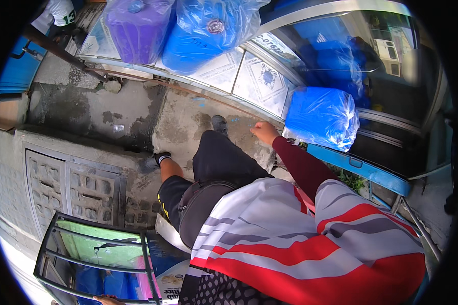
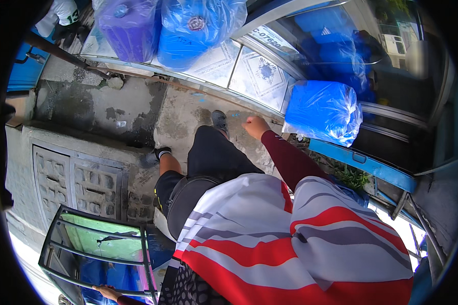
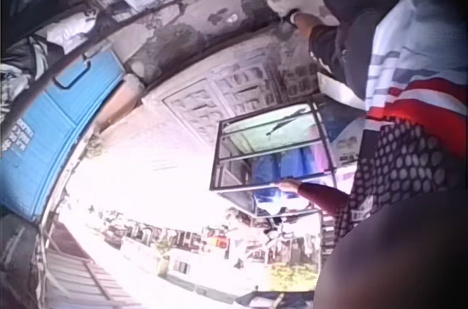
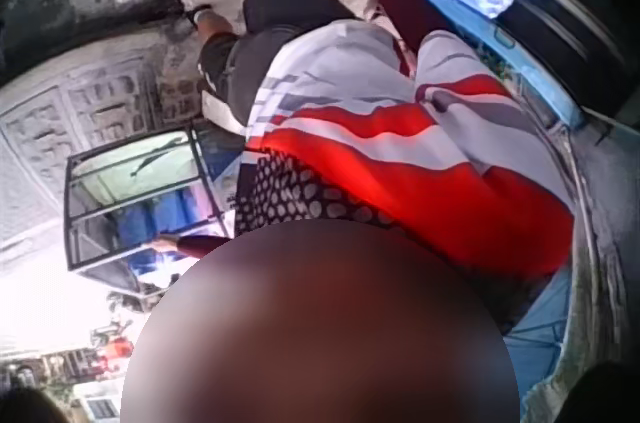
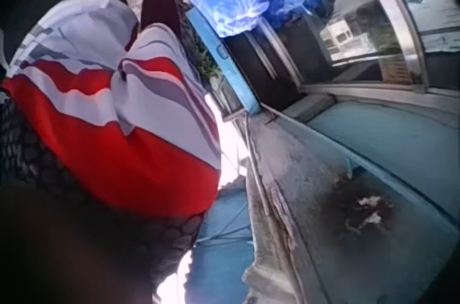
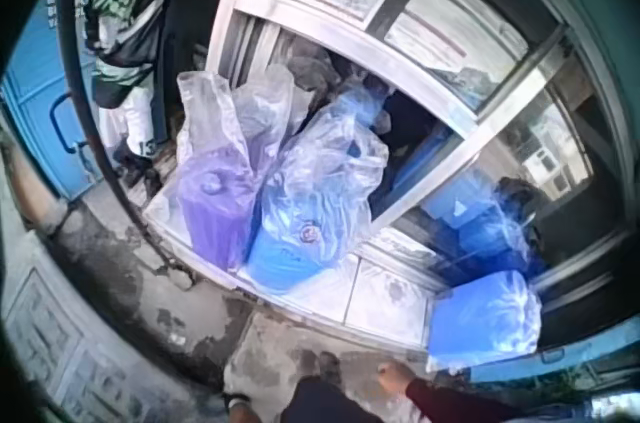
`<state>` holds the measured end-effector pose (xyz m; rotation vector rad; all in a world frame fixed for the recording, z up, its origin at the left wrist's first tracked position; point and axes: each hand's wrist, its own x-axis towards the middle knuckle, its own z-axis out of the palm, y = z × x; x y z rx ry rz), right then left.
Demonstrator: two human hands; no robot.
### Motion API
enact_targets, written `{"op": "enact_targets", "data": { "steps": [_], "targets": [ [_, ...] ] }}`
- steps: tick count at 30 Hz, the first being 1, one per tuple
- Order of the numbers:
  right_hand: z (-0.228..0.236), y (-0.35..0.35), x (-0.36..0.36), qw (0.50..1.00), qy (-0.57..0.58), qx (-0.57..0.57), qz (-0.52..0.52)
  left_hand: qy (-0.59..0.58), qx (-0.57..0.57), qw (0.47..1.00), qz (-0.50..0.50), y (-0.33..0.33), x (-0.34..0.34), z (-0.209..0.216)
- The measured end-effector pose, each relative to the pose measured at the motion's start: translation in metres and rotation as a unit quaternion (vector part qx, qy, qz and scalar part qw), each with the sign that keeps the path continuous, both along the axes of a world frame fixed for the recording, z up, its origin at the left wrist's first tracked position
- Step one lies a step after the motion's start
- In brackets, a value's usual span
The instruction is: The person loads plastic-wrapped water containers from a display counter onto a three-wheeled delivery vehicle. They handle blue and pink containers one at a time, placing them into the vehicle's cargo area. The person also folds a blue tarp and places it on the vehicle.
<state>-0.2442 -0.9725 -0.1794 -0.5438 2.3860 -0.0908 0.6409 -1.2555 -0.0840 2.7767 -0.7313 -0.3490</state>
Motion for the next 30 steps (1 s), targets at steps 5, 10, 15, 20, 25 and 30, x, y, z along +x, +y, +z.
{"op": "enact_targets", "data": {
  "steps": [5,10,15,20,25,30],
  "targets": [
    [0.004,0.15,-0.087,0.997,-0.016,-0.017,-0.075,-0.048,-0.065,0.994,-0.079,-0.011,0.046,-0.018],
    [0.037,0.141,-0.167,0.97,-0.102,-0.143,-0.169,-0.051,-0.067,0.991,-0.105,0.001,0.069,-0.019],
    [0.125,-0.092,-0.206,0.94,-0.03,-0.337,0.036,-0.063,-0.055,0.991,-0.107,0.012,0.077,-0.028],
    [0.214,-0.321,-0.154,0.843,0.164,-0.44,0.262,-0.041,-0.098,0.986,-0.126,0.022,0.075,-0.052],
    [0.159,-0.352,-0.167,0.857,0.285,-0.385,0.193,-0.193,-0.09,0.941,-0.261,0.048,0.069,-0.038],
    [0.175,-0.307,-0.166,0.951,0.195,-0.194,0.141,-0.101,-0.253,0.876,-0.399,0.019,-0.203,-0.06]
  ]
}}
